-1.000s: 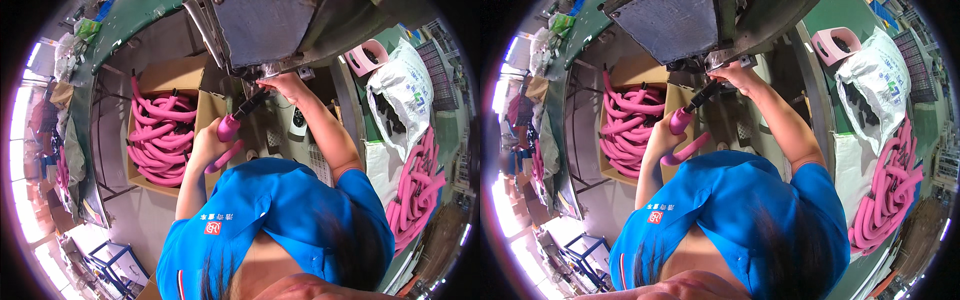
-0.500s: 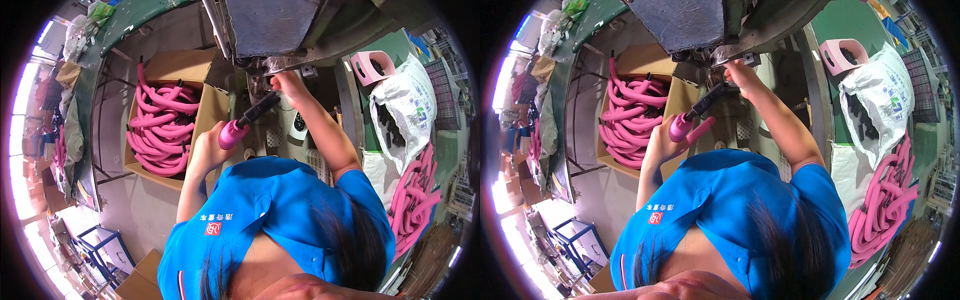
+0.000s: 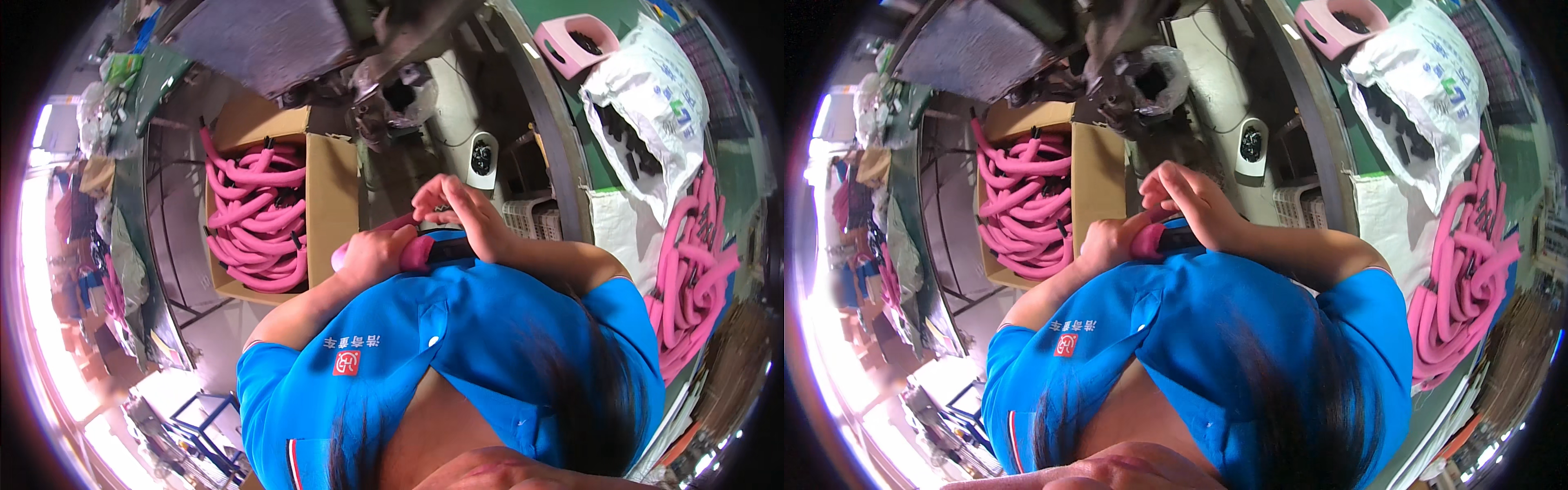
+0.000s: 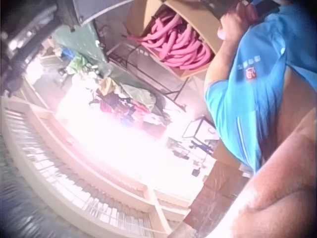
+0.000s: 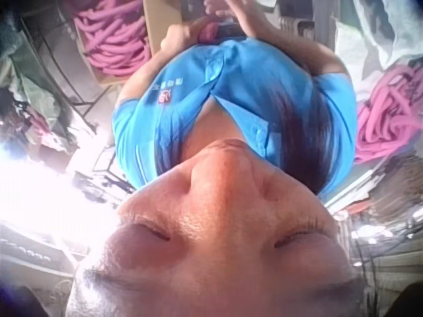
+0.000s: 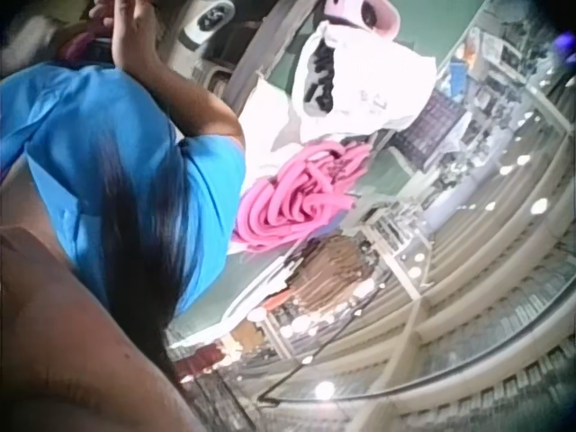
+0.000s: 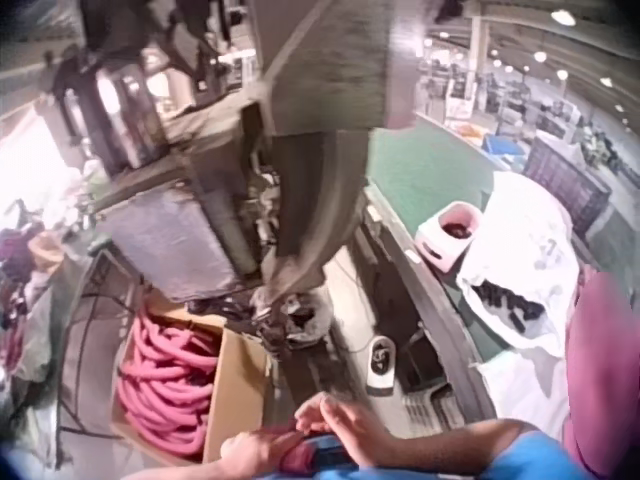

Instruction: The person repeatedly picks up pink foam-covered cables and black plastic connectors, inserts the connectors into the cable ends, and places the assembled units into a cardboard box. The process is continuous and repetitive throughout the clip.

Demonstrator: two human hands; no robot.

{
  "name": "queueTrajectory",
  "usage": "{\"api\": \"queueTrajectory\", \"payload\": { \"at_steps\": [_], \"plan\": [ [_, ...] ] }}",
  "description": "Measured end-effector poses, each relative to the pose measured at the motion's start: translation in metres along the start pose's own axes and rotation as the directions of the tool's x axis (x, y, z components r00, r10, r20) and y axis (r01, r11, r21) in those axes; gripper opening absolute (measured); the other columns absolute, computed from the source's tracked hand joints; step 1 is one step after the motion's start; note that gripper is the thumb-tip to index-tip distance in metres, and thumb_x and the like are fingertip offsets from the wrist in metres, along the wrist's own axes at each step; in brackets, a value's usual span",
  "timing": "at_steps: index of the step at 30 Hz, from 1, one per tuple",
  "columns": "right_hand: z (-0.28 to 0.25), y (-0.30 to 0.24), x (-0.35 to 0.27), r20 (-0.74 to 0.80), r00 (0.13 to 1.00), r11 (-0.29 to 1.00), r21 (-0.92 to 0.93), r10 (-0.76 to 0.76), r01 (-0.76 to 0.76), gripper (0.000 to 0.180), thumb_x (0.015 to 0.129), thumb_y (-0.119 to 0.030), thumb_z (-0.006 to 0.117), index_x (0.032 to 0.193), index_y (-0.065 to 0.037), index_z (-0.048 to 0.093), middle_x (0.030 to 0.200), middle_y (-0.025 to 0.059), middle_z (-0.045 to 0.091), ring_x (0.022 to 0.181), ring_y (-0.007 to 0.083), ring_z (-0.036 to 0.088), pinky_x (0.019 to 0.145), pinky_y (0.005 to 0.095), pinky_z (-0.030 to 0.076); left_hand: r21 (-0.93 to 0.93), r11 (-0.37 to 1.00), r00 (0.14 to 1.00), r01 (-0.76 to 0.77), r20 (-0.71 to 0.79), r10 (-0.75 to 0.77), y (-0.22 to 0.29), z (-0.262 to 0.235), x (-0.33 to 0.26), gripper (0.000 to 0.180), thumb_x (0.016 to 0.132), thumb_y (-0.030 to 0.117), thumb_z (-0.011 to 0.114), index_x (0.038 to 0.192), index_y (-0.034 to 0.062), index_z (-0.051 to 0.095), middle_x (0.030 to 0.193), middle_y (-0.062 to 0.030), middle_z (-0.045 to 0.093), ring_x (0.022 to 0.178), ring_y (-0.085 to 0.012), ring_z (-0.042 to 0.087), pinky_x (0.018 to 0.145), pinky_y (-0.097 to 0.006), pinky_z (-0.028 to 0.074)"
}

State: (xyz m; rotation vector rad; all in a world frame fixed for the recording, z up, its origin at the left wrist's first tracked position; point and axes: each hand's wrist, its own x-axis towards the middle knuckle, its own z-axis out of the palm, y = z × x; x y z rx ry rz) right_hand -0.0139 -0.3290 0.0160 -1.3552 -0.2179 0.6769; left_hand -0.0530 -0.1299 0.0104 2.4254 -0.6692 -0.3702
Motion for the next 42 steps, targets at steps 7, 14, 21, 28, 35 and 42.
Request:
{"api": "queueTrajectory", "payload": {
  "at_steps": [7,14,21,28,35,42],
  "plan": [
    [-0.012,0.008,-0.003,-0.080,0.994,0.989,0.117,-0.079,0.088,0.052,0.097,-0.054,0.032,0.111,-0.007,0.050,0.109,0.0067,0.054,0.106,0.0163,0.053,0.094,0.0358,0.042,-0.064,0.998,0.991,-0.012,-0.132,0.003,0.015,0.029,0.022,0.031,0.070,0.029,0.071,0.089,0.0095,0.057,0.077,-0.0102,0.064,0.071,-0.0321,0.064,0.061,-0.041,0.051],
    [-0.093,0.093,0.008,-0.821,0.341,0.888,-0.403,-0.458,0.223,0.047,0.088,-0.035,0.063,0.120,-0.004,0.047,0.119,0.0124,0.046,0.111,0.0218,0.045,0.096,0.0352,0.037,-0.887,0.452,0.646,-0.091,-0.398,-0.652,-0.034,0.018,0.005,0.030,0.069,-0.003,0.064,0.095,0.0079,0.055,0.079,-0.0018,0.054,0.068,-0.0138,0.053,0.066,-0.028,0.048],
    [-0.095,0.094,-0.033,-0.204,0.966,0.505,0.824,-0.159,0.257,0.049,0.079,-0.041,0.071,0.109,-0.010,0.050,0.087,0.0049,0.057,0.088,0.0220,0.056,0.092,0.0442,0.044,-0.977,-0.084,0.684,-0.194,-0.073,-0.726,-0.100,0.061,-0.017,0.019,0.081,0.013,0.054,0.098,0.0078,0.059,0.085,-0.0032,0.057,0.078,-0.0175,0.054,0.074,-0.030,0.046],
    [-0.070,0.079,-0.053,-0.048,0.993,0.991,-0.078,-0.110,0.106,0.040,0.070,-0.014,0.075,0.103,-0.002,0.056,0.084,0.0095,0.063,0.080,0.0196,0.063,0.072,0.0324,0.050,-0.919,0.372,0.937,-0.131,-0.237,-0.255,0.003,0.070,0.107,0.068,0.092,0.028,0.056,0.144,0.0091,0.016,0.129,-0.0149,0.045,0.115,-0.0231,0.050,0.098,-0.039,0.038],
    [-0.055,0.084,-0.074,-0.149,0.934,0.928,-0.243,-0.324,0.283,0.051,0.071,-0.019,0.075,0.115,-0.005,0.054,0.091,0.0113,0.066,0.085,0.0211,0.066,0.076,0.0343,0.051,-0.714,0.566,0.902,-0.412,-0.407,0.144,0.116,-0.016,0.157,0.065,0.085,0.005,0.064,0.133,0.0082,0.020,0.110,-0.0157,0.050,0.081,-0.0170,0.059,0.068,-0.031,0.051],
    [-0.037,0.116,-0.086,-0.278,0.890,0.931,-0.157,-0.361,0.329,0.043,0.070,-0.017,0.076,0.107,-0.005,0.057,0.091,0.0090,0.067,0.084,0.0185,0.065,0.074,0.0333,0.050,-0.527,0.750,0.876,-0.400,-0.460,0.144,0.118,0.033,0.129,0.067,0.070,-0.007,0.067,0.116,0.0132,0.023,0.096,-0.0117,0.049,0.078,-0.0158,0.055,0.065,-0.029,0.049]
  ]
}}
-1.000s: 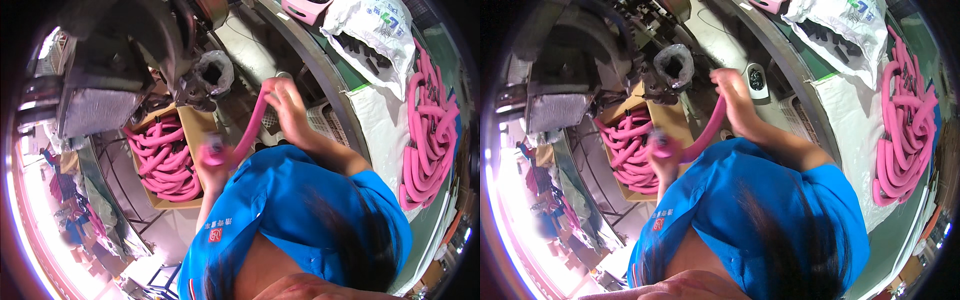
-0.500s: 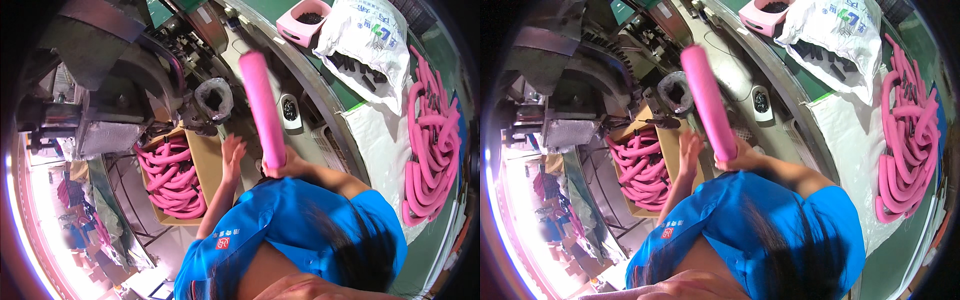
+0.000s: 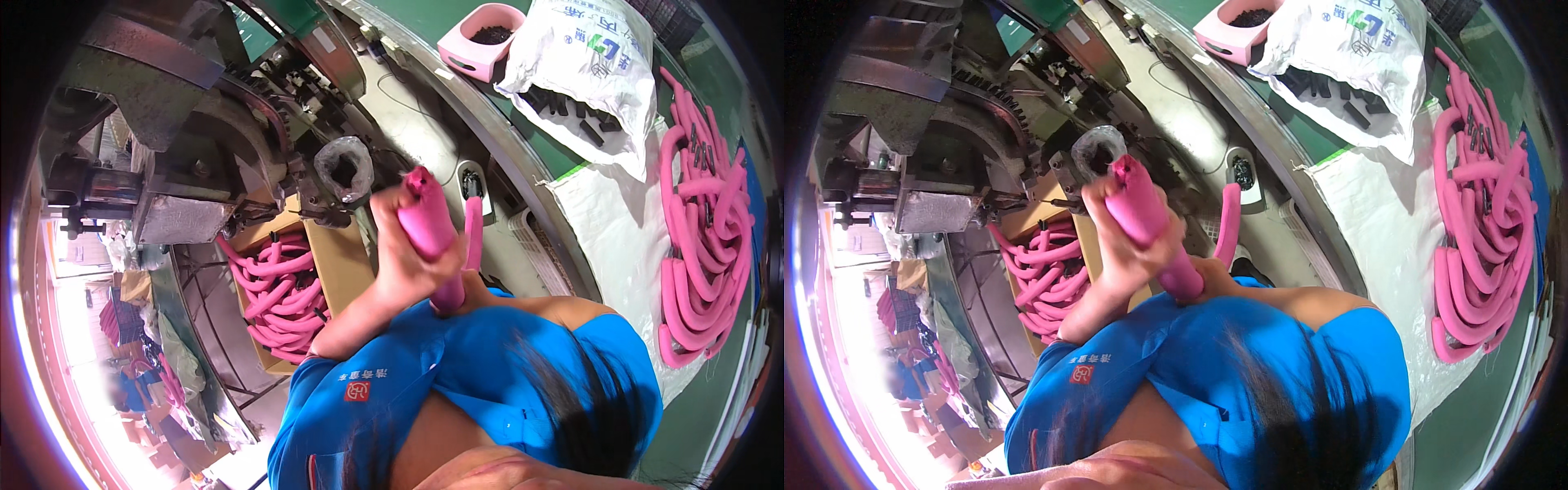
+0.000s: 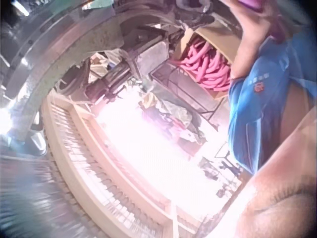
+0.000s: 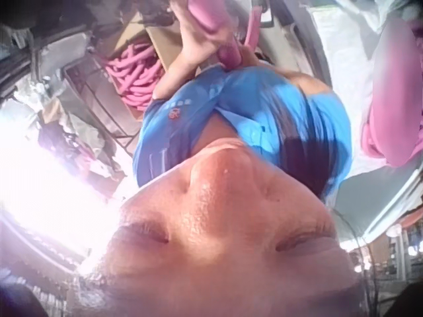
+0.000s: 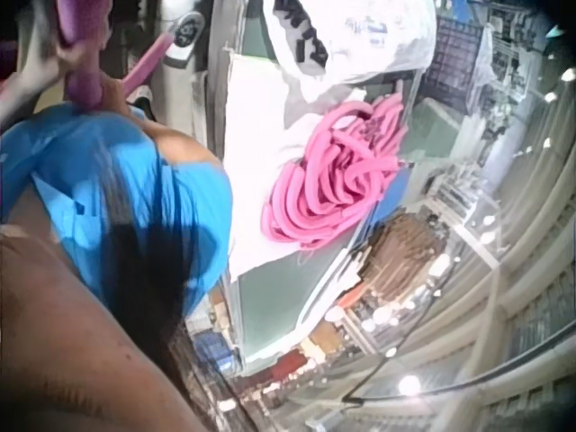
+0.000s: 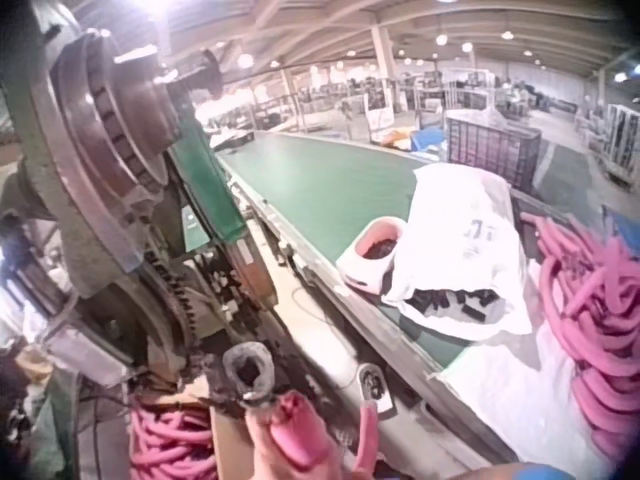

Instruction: The person repeatedly picks up pink foam-covered cables and black plastic connectors, inserts the connectors into the cable ends, and places the assembled units into a cardboard box. The process is continuous and repetitive throughout the clip.

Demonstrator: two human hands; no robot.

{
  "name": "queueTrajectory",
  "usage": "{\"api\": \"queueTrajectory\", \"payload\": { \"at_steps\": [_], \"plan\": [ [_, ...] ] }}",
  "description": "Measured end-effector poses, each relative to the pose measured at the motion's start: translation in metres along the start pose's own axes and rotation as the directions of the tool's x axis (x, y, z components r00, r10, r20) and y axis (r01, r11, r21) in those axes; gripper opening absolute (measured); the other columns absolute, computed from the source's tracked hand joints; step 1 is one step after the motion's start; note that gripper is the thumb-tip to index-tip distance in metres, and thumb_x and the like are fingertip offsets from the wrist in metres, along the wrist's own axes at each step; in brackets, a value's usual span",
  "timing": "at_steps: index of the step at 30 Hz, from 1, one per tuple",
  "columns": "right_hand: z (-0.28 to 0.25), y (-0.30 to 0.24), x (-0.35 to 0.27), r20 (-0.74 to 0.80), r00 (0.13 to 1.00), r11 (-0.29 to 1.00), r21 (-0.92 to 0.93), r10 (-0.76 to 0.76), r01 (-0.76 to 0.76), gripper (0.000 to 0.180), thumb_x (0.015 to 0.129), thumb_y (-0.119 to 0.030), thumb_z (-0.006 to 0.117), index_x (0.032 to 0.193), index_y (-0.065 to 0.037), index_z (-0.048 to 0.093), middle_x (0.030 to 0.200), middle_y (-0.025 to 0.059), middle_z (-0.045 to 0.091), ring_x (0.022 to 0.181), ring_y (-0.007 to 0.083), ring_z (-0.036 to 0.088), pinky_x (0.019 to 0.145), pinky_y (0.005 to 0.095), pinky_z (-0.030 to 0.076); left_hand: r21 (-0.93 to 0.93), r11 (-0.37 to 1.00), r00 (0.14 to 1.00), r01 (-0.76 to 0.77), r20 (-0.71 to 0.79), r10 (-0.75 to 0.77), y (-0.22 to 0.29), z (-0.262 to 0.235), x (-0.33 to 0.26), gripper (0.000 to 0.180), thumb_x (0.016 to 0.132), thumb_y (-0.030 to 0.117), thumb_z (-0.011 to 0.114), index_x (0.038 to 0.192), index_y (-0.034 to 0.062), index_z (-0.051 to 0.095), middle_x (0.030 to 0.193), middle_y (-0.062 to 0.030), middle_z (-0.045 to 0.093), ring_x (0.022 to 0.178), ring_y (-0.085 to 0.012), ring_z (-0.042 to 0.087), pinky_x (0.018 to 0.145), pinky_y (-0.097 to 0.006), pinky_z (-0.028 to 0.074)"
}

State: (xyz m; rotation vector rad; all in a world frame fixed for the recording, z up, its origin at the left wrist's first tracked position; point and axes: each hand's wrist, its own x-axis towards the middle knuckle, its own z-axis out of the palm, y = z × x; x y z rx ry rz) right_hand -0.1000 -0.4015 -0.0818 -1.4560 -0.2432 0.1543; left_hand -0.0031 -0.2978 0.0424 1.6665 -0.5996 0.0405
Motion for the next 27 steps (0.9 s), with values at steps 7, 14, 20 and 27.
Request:
{"api": "queueTrajectory", "payload": {
  "at_steps": [7,14,20,27],
  "plan": [
    [0.004,-0.004,-0.003,-0.082,0.995,0.963,0.269,0.049,-0.025,0.042,0.073,-0.016,0.075,0.111,-0.006,0.059,0.097,0.0111,0.067,0.094,0.0184,0.064,0.081,0.0332,0.049,-0.428,0.831,0.928,0.355,0.266,-0.260,-0.003,0.002,-0.041,0.086,0.067,-0.008,0.070,0.128,0.0181,0.015,0.091,-0.0101,0.054,0.076,-0.0177,0.059,0.067,-0.032,0.050],
    [-0.048,-0.004,0.051,0.372,0.926,0.981,-0.144,-0.069,0.131,0.037,0.075,-0.022,0.074,0.106,-0.010,0.059,0.087,0.0068,0.061,0.089,0.0219,0.059,0.085,0.0331,0.045,-0.236,0.884,0.913,0.403,0.042,-0.405,-0.032,-0.023,-0.040,0.068,0.069,-0.002,0.068,0.127,0.0103,0.035,0.097,-0.0061,0.054,0.080,-0.0147,0.056,0.070,-0.028,0.049],
    [-0.289,0.058,0.102,-0.655,0.611,0.572,-0.732,-0.445,-0.370,0.022,0.078,-0.010,0.061,0.099,-0.005,0.058,0.095,0.0151,0.059,0.090,0.0282,0.057,0.075,0.0407,0.046,-0.106,0.875,0.873,0.472,-0.082,-0.480,-0.015,-0.044,-0.051,0.069,0.069,-0.001,0.066,0.129,0.0046,0.033,0.090,-0.0072,0.056,0.075,-0.0133,0.057,0.068,-0.027,0.049],
    [-0.418,0.073,0.081,-0.801,0.596,-0.041,-0.598,0.057,-0.800,0.031,0.091,-0.018,0.039,0.112,0.000,0.054,0.111,0.0209,0.061,0.101,0.0327,0.061,0.085,0.0448,0.049,0.128,0.832,0.842,0.539,-0.107,-0.529,-0.005,-0.061,-0.073,0.064,0.068,0.006,0.070,0.125,0.0035,0.040,0.105,-0.0113,0.052,0.095,-0.0215,0.053,0.085,-0.033,0.044]
  ]
}}
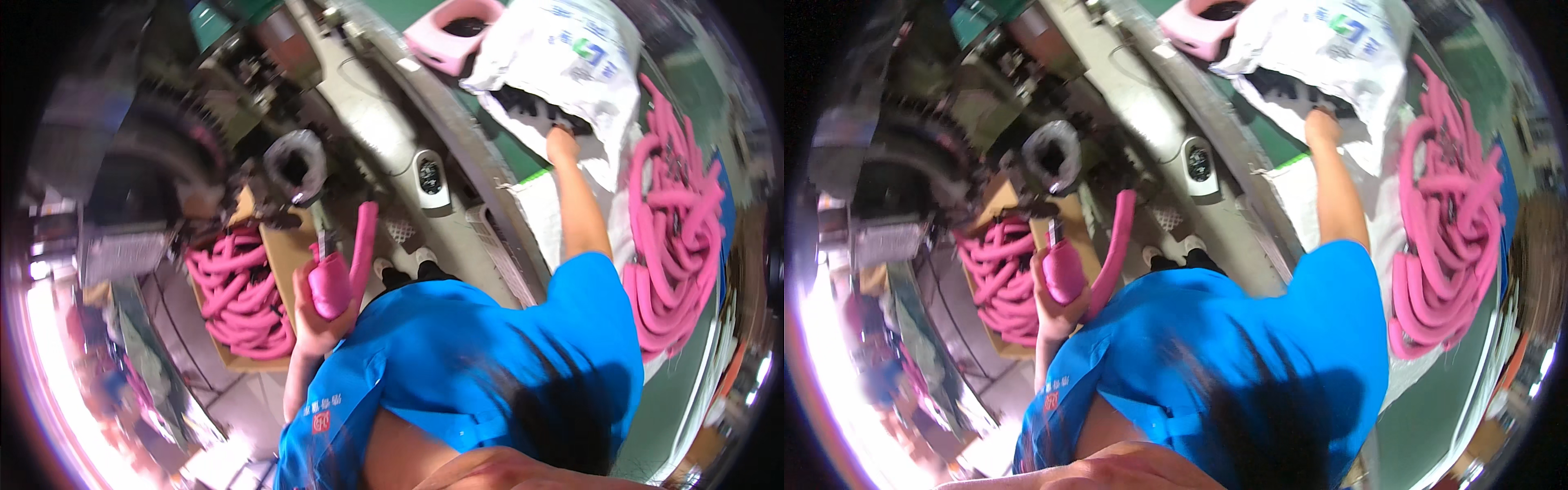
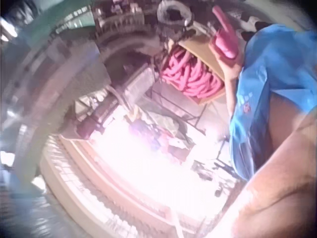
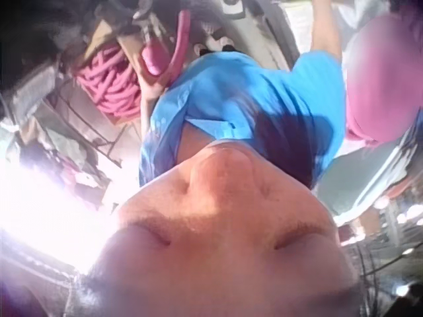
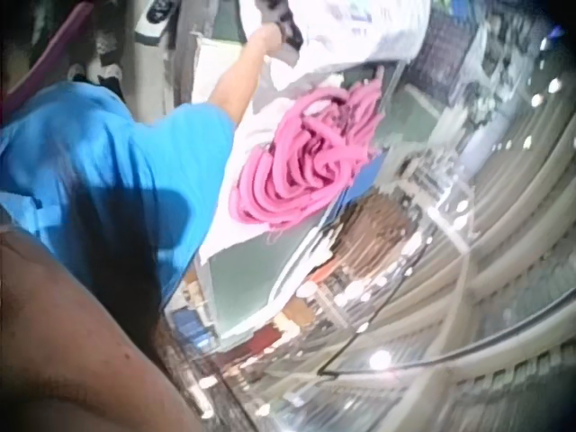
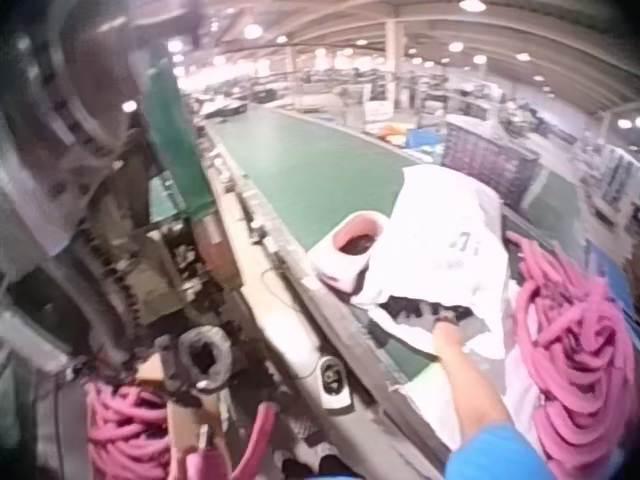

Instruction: The person repeatedly picks up pink foam-covered cables and black plastic connectors, inserts the connectors into the cable ends, and places the assembled units into a cardboard box. The process is continuous and repetitive throughout the clip.

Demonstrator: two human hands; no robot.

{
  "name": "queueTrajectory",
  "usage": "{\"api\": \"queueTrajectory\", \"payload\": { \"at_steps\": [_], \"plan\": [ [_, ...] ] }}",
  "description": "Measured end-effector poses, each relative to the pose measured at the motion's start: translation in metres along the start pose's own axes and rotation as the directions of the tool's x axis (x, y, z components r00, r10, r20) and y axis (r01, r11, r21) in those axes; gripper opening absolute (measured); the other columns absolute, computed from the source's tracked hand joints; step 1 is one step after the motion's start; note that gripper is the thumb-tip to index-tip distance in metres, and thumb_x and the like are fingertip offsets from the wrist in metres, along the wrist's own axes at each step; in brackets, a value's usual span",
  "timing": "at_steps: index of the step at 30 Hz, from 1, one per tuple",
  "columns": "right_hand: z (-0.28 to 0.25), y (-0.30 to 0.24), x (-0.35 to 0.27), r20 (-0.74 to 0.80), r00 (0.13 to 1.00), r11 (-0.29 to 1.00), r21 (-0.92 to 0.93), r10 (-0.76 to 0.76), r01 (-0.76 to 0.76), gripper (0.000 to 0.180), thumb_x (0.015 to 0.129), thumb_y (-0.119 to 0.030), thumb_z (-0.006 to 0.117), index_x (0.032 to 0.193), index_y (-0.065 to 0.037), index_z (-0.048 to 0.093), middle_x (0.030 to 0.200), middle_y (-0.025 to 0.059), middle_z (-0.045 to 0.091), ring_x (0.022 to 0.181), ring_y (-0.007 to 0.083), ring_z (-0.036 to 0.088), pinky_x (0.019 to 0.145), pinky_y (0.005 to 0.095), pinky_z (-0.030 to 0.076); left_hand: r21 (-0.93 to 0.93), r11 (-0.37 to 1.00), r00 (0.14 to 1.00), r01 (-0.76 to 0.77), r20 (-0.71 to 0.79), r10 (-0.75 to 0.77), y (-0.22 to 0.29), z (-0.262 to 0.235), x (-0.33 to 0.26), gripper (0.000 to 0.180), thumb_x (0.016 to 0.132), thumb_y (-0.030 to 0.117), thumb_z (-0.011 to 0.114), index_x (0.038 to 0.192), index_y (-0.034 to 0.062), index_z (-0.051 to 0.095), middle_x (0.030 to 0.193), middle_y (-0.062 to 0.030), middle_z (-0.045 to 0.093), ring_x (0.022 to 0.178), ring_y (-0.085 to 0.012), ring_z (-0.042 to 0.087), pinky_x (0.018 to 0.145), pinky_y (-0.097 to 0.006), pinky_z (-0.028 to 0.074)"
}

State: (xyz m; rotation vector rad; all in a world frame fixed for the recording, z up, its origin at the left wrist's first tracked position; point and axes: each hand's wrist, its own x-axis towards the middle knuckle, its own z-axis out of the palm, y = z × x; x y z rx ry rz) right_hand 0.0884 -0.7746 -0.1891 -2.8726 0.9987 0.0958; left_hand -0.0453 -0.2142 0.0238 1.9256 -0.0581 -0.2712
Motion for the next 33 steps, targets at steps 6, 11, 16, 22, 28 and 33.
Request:
{"api": "queueTrajectory", "payload": {
  "at_steps": [6,11,16,22,28,33],
  "plan": [
    [-0.122,-0.138,-0.144,0.201,0.661,0.431,0.879,-0.723,0.203,0.041,0.092,-0.023,0.053,0.129,-0.006,0.050,0.071,0.0057,0.062,0.065,0.0148,0.058,0.056,0.0274,0.042,0.035,0.998,0.969,-0.043,0.245,0.034,0.024,-0.004,0.004,0.063,0.067,0.006,0.071,0.123,0.0036,0.041,0.104,-0.0119,0.053,0.099,-0.0197,0.054,0.087,-0.033,0.043],
    [-0.193,-0.196,-0.231,0.184,0.191,0.149,0.972,-0.964,-0.182,0.027,0.090,-0.015,0.056,0.113,-0.004,0.066,0.060,-0.0055,0.049,0.054,0.0020,0.041,0.049,0.0192,0.031,0.094,0.976,0.904,-0.195,0.404,0.141,0.023,-0.007,0.010,0.070,0.064,0.003,0.070,0.127,0.0044,0.038,0.096,-0.0150,0.062,0.088,-0.0224,0.064,0.080,-0.031,0.047],
    [-0.197,-0.223,-0.241,0.156,0.065,0.148,0.981,-0.986,-0.122,0.031,0.088,-0.022,0.066,0.108,0.002,0.065,0.068,-0.0031,0.057,0.060,0.0019,0.044,0.053,0.0181,0.033,0.043,0.985,0.893,-0.164,0.431,0.130,0.018,-0.016,0.002,0.067,0.065,0.003,0.071,0.125,0.0056,0.041,0.097,-0.0170,0.063,0.090,-0.0292,0.065,0.080,-0.034,0.049],
    [-0.206,-0.271,-0.249,0.243,-0.195,0.202,0.957,-0.950,0.211,0.023,0.087,-0.022,0.067,0.076,-0.002,0.062,0.064,0.0035,0.059,0.061,0.0064,0.048,0.056,0.0257,0.039,0.018,0.973,0.884,-0.230,0.423,0.201,0.006,-0.023,-0.012,0.054,0.070,0.007,0.073,0.119,0.0068,0.049,0.096,-0.0189,0.065,0.086,-0.0359,0.066,0.073,-0.040,0.053],
    [-0.164,-0.312,-0.272,0.268,-0.124,0.248,0.956,-0.955,0.155,0.037,0.095,-0.032,0.054,0.073,-0.002,0.054,0.062,-0.0008,0.053,0.061,0.0045,0.045,0.056,0.0244,0.037,0.104,0.993,0.932,-0.047,0.363,0.006,-0.007,-0.050,-0.016,0.062,0.066,0.005,0.074,0.122,0.0073,0.049,0.095,-0.0172,0.065,0.084,-0.0305,0.067,0.076,-0.036,0.050],
    [-0.122,-0.358,-0.284,0.035,0.343,0.108,0.975,-0.939,0.196,0.046,0.099,-0.033,0.045,0.064,-0.004,0.052,0.058,-0.0019,0.047,0.058,0.0066,0.043,0.055,0.0252,0.033,0.261,0.965,0.987,-0.031,0.157,-0.011,-0.035,-0.072,-0.008,0.062,0.064,0.002,0.068,0.123,0.0084,0.048,0.102,-0.0178,0.063,0.089,-0.0326,0.065,0.078,-0.037,0.050]
  ]
}}
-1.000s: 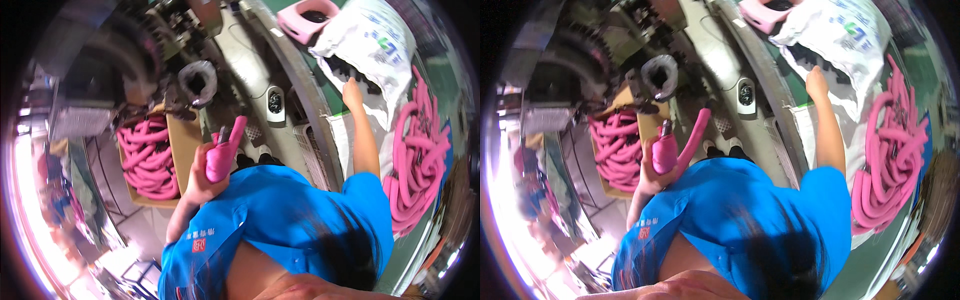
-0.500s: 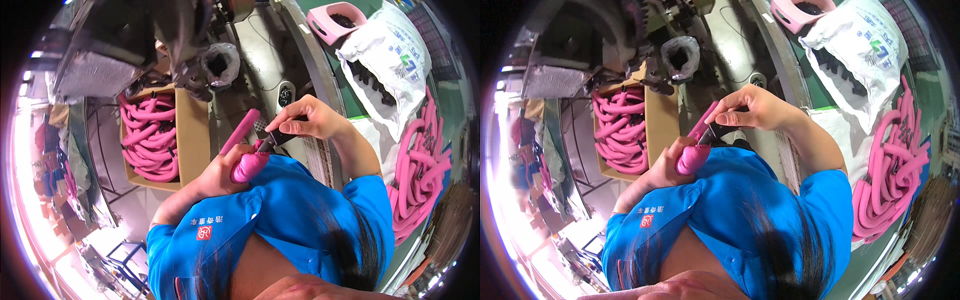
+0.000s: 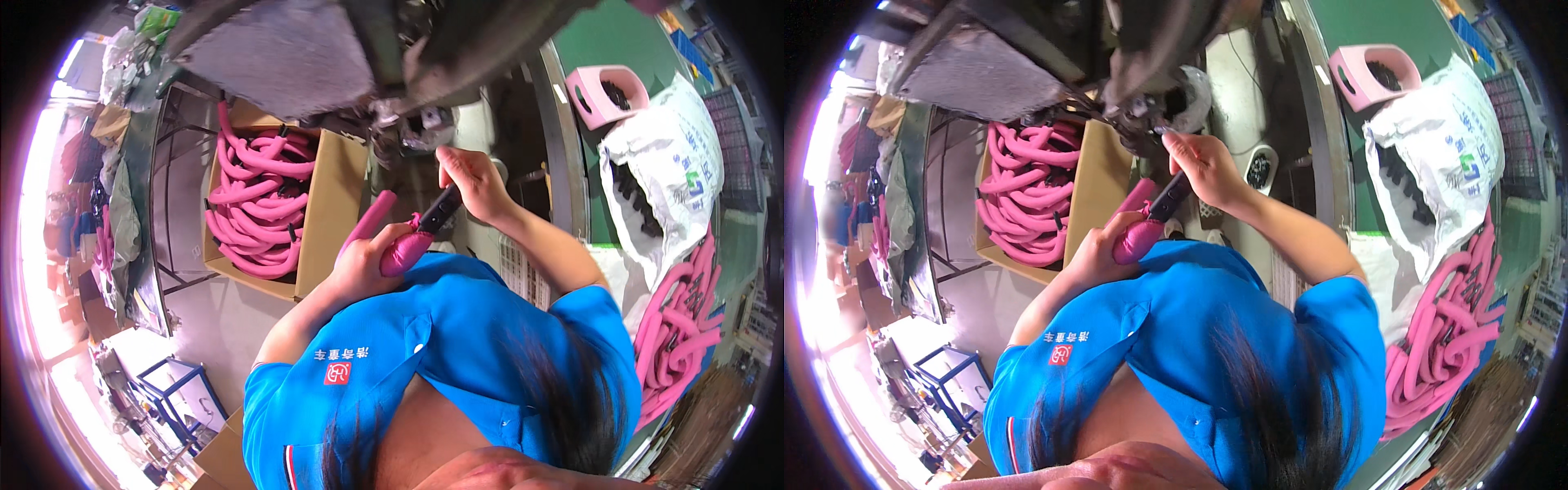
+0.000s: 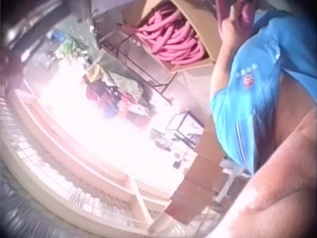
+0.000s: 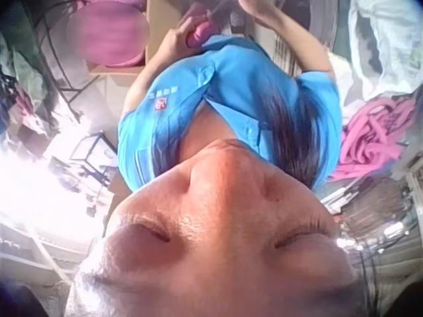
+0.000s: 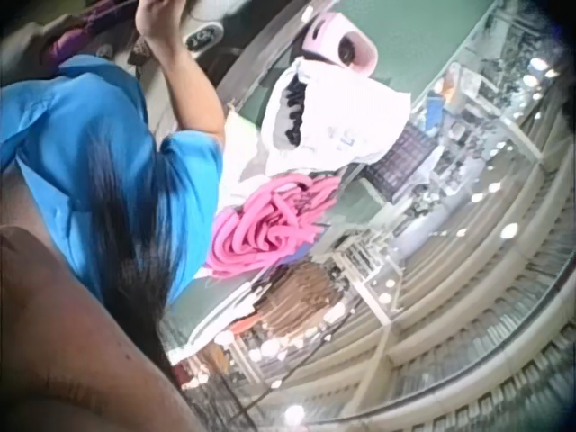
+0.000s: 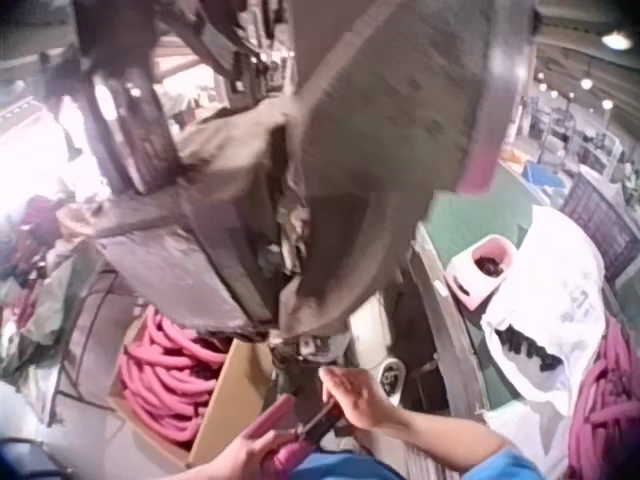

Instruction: The person repeatedly picks up pink foam-covered cables and black plastic connectors, inserts the connectors into the cable ends, and places the assembled units into a cardboard box. The process is continuous and repetitive throughout the clip.

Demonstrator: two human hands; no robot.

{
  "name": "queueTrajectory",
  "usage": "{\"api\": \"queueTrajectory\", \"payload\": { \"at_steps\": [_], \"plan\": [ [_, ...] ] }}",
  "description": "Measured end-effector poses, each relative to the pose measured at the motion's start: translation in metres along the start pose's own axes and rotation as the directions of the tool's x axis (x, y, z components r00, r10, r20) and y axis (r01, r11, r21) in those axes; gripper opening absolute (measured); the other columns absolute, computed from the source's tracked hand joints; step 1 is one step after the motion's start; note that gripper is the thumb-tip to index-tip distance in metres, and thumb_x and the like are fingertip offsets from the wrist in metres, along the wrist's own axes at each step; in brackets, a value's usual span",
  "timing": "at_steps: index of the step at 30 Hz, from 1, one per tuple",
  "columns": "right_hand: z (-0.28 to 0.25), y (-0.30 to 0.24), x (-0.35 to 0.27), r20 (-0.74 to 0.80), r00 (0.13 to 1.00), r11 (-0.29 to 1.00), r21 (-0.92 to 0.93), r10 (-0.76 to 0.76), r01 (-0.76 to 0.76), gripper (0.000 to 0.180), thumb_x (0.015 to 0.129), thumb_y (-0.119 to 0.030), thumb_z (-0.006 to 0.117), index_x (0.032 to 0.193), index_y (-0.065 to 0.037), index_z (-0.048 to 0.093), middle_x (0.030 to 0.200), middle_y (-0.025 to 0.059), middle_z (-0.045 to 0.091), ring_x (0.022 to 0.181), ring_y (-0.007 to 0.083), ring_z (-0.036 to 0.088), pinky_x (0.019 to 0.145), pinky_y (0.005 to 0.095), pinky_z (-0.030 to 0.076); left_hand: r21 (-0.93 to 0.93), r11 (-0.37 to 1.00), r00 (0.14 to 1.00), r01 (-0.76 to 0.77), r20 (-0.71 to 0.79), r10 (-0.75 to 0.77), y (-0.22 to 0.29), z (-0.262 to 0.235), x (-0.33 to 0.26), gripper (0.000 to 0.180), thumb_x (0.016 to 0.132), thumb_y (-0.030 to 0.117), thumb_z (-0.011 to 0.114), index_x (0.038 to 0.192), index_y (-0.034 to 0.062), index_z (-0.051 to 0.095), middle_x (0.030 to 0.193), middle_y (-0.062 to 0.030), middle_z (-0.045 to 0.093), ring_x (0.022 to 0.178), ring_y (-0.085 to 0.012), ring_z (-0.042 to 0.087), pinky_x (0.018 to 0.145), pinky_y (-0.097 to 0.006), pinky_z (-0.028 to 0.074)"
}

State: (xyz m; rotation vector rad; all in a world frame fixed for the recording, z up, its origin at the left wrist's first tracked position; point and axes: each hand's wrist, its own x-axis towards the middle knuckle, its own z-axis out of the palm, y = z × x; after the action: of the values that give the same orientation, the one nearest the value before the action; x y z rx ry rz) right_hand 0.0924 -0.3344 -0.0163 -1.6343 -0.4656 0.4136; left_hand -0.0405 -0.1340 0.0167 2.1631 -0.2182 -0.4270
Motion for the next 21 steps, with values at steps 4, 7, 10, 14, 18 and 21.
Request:
{"api": "queueTrajectory", "payload": {
  "at_steps": [4,7,10,14,18,21],
  "plan": [
    [0.021,0.030,0.057,-0.233,0.961,0.988,-0.078,-0.151,0.137,0.040,0.093,-0.028,0.054,0.061,-0.003,0.055,0.054,0.0043,0.051,0.056,0.0137,0.054,0.053,0.0290,0.039,0.161,0.985,0.987,-0.056,-0.141,0.079,-0.033,-0.023,0.027,0.060,0.064,0.003,0.068,0.122,0.0069,0.050,0.123,-0.0249,0.049,0.109,-0.0372,0.055,0.090,-0.038,0.046],
    [0.013,0.058,0.106,-0.150,0.879,0.804,-0.496,-0.452,0.328,0.016,0.082,-0.012,0.060,0.096,-0.004,0.057,0.083,0.0107,0.061,0.077,0.0290,0.060,0.069,0.0392,0.047,0.235,0.969,0.976,-0.077,-0.182,0.121,-0.046,-0.048,0.049,0.060,0.064,0.004,0.069,0.122,0.0058,0.050,0.137,-0.0281,0.039,0.120,-0.0393,0.048,0.096,-0.038,0.043],
    [0.014,0.057,0.135,-0.087,0.762,0.542,-0.754,-0.642,0.371,0.023,0.080,-0.021,0.058,0.095,-0.004,0.055,0.091,0.0117,0.058,0.085,0.0297,0.055,0.074,0.0411,0.045,0.218,0.973,0.972,-0.078,-0.202,0.123,-0.061,-0.066,0.062,0.062,0.066,0.007,0.070,0.124,0.0061,0.048,0.123,-0.0234,0.052,0.112,-0.0348,0.055,0.092,-0.037,0.044],
    [0.015,0.021,0.148,-0.102,0.916,0.605,-0.778,-0.389,0.170,0.032,0.082,-0.029,0.055,0.102,-0.003,0.055,0.102,0.0136,0.057,0.096,0.0294,0.053,0.082,0.0423,0.044,0.040,0.996,0.975,-0.078,-0.207,0.084,-0.068,-0.080,0.068,0.065,0.065,0.009,0.066,0.126,0.0101,0.045,0.102,-0.0201,0.061,0.097,-0.0360,0.060,0.082,-0.039,0.048],
    [0.019,0.037,0.150,-0.148,0.955,0.666,-0.743,-0.257,0.064,0.035,0.084,-0.030,0.054,0.105,-0.003,0.054,0.106,0.0149,0.055,0.100,0.0302,0.051,0.085,0.0427,0.042,-0.113,0.990,0.992,-0.083,-0.101,0.071,-0.083,-0.079,0.073,0.069,0.064,0.008,0.065,0.130,0.0104,0.042,0.107,-0.0153,0.060,0.098,-0.0246,0.060,0.086,-0.034,0.046],
    [0.009,0.048,0.149,-0.163,0.986,0.853,-0.508,0.040,-0.119,0.036,0.085,-0.031,0.053,0.107,-0.003,0.053,0.109,0.0158,0.054,0.103,0.0308,0.050,0.087,0.0431,0.041,-0.255,0.967,1.000,0.029,0.017,-0.026,-0.084,-0.080,0.074,0.071,0.064,0.007,0.065,0.130,0.0122,0.042,0.106,-0.0125,0.060,0.102,-0.0213,0.057,0.090,-0.033,0.044]
  ]
}}
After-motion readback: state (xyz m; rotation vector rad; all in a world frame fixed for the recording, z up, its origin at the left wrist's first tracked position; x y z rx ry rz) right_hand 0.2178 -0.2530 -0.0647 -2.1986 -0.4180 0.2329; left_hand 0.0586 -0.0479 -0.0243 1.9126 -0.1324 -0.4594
